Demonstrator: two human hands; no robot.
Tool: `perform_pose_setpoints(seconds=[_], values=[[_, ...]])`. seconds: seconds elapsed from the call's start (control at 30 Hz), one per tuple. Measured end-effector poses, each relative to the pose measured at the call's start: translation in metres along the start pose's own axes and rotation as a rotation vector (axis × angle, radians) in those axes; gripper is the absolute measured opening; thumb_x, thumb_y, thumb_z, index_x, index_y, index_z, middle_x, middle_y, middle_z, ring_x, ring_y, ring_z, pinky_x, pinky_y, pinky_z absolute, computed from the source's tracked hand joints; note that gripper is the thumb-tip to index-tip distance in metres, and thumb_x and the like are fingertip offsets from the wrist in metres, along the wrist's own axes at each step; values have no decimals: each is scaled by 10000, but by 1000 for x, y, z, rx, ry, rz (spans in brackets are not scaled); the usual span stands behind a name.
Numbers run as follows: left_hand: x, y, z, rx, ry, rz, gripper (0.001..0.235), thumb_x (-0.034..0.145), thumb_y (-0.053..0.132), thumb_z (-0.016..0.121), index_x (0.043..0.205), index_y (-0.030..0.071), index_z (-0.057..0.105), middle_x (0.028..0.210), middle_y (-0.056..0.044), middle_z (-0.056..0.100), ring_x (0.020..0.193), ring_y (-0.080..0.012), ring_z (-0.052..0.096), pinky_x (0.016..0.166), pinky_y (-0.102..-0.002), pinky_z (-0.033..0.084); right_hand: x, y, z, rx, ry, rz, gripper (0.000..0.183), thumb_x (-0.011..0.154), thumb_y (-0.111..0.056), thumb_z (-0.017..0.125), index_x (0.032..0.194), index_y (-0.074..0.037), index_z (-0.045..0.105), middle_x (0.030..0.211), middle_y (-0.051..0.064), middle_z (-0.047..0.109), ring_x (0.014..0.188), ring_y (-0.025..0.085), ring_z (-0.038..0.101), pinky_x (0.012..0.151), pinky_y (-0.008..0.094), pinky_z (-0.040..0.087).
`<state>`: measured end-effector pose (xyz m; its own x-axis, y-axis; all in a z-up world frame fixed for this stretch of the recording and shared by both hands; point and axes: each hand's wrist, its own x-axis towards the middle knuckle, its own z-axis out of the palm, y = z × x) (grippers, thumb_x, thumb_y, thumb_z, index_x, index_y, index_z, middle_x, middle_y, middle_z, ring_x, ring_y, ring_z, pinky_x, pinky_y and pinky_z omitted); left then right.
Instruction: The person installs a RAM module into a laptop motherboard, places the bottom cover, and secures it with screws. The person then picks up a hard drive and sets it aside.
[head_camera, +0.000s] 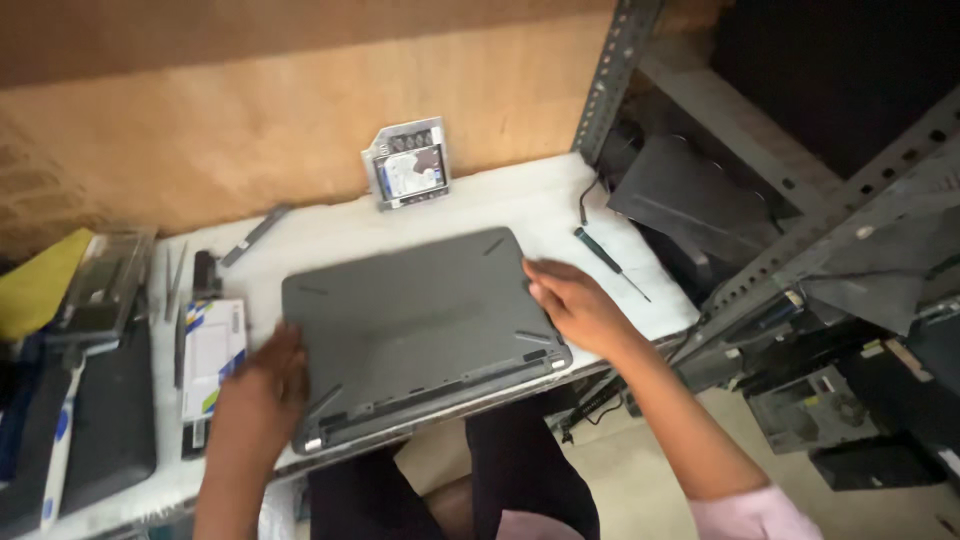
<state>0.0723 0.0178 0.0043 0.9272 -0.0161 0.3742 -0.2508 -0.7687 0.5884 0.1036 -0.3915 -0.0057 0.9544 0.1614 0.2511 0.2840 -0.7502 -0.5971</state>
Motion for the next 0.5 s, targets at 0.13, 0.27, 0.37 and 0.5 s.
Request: perform_pose_setpoints(seconds=[0.13,0.27,0.37,0.5], values=[[-37,-1,-3,-1,82,127,316,981,116,583,1257,-14,664,1308,-230,671,1231,-374,652,1024,-418,524,-41,-3,-9,-118,-1,-177,507,1073,-375,461,1394,-6,598,1475,132,594,1443,303,465,1196,424,315],[-37,3,-1,35,80,139,354,980,93,567,1298,-38,649,1338,-248,648,1282,-373,620,1052,-420,498,-53,-17,-17,-321,7,-197,567,1071,-437,382,1423,-42,584,1512,88,558,1443,286,457,1193,458,290],[-38,4,3,38,82,120,365,970,89,564,1301,-39,645,1361,-250,637,1295,-369,607,1056,-417,489,-50,-22,-24,-556,-39,-263,630,1000,-505,402,1415,-61,566,1520,58,535,1382,283,486,1108,479,334],[-38,1,2,73,56,111,357,972,91,570,1297,-34,648,1361,-242,639,1294,-361,610,1060,-416,487,-26,-16,-36,-698,-222,-254,617,969,-530,453,1364,-82,607,1474,40,555,1312,310,514,998,468,434]])
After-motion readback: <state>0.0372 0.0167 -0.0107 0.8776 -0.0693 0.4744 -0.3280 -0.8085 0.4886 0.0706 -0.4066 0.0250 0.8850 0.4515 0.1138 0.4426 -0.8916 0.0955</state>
